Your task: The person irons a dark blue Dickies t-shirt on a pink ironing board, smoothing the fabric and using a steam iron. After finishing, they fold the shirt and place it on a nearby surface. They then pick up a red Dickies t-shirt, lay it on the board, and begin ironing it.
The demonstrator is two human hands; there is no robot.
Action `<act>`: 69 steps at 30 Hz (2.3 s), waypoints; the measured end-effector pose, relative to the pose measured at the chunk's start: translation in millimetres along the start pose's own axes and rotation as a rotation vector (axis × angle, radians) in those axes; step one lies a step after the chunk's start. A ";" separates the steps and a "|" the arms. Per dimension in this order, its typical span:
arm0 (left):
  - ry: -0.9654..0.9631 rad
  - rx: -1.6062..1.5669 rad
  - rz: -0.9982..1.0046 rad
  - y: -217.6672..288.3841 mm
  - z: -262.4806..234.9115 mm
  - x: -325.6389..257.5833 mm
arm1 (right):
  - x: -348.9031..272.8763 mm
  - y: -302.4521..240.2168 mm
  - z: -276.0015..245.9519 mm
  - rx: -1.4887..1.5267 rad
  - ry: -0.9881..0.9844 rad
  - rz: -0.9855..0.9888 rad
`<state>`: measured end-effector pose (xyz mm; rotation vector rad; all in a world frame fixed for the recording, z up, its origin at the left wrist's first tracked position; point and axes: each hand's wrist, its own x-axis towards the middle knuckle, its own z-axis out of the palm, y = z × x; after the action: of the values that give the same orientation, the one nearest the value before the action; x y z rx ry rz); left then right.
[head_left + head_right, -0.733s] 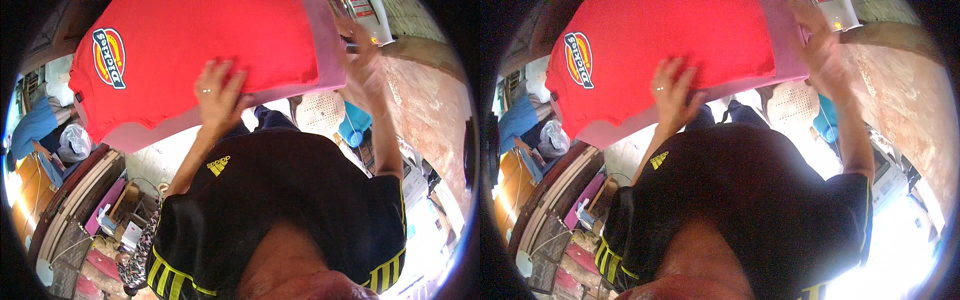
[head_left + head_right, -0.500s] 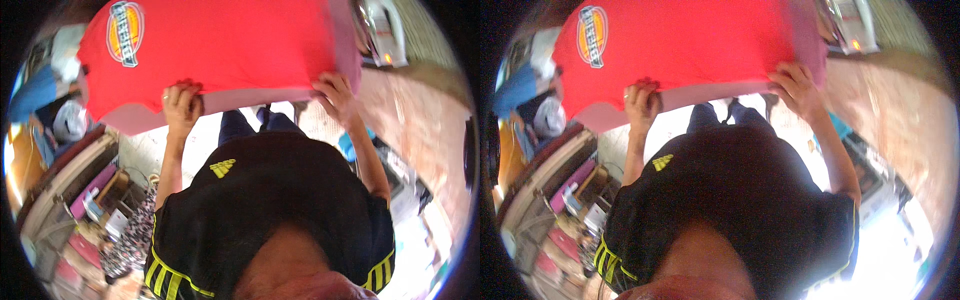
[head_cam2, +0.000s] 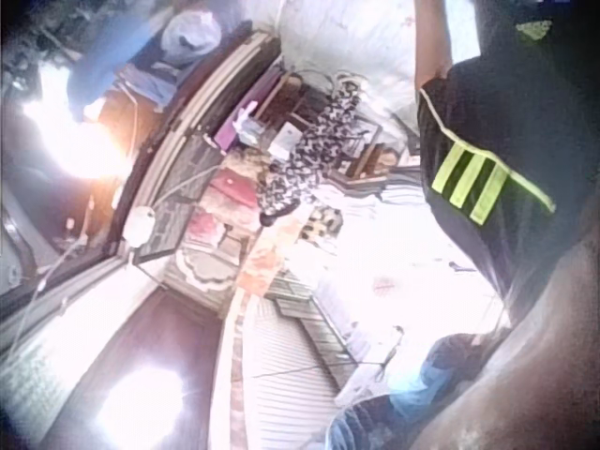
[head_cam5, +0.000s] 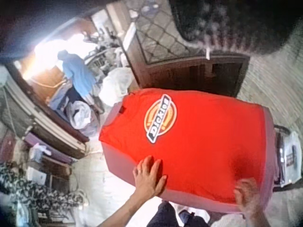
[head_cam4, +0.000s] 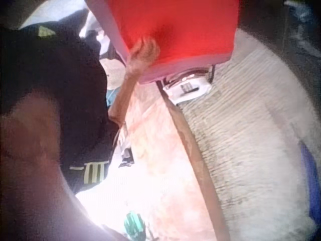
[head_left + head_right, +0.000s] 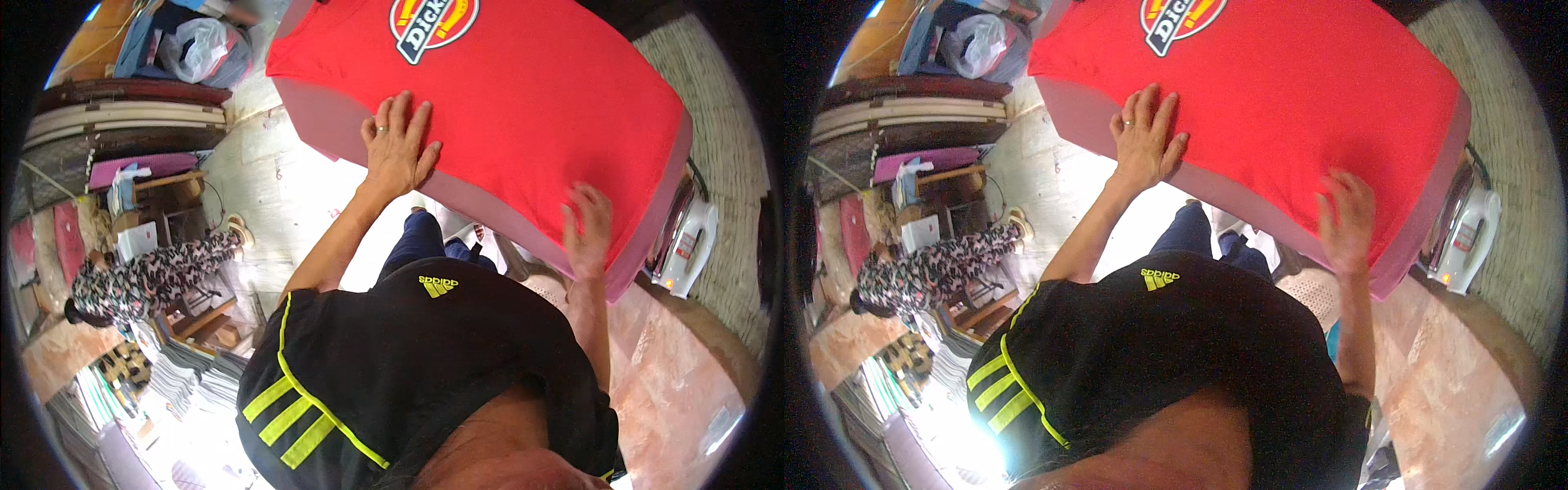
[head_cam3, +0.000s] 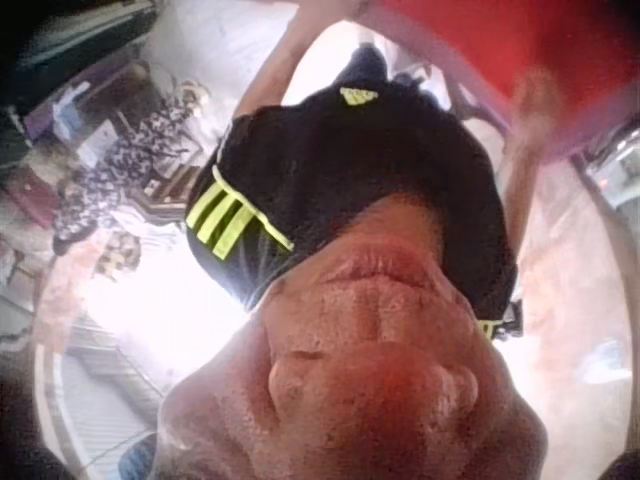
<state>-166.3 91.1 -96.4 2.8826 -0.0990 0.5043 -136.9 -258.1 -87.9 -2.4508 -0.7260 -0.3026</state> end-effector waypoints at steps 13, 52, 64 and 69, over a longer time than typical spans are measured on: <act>0.352 0.200 -0.596 -257.3 -14.8 57.2 | 120.0 -152.8 125.1 0.362 -0.306 -0.372; -0.060 0.283 -0.175 -250.8 33.9 243.8 | 126.0 114.8 33.8 -0.704 0.038 0.233; 0.005 0.174 0.181 -98.8 76.4 222.5 | 129.3 179.1 -7.5 -0.746 0.086 0.491; -0.038 -0.085 0.642 35.0 90.1 198.3 | 49.0 117.6 -12.8 -0.693 0.030 0.303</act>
<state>45.9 31.3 -104.3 2.7277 -1.0413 0.5250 -31.4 -326.2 -112.9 -3.1439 -0.2376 -0.5394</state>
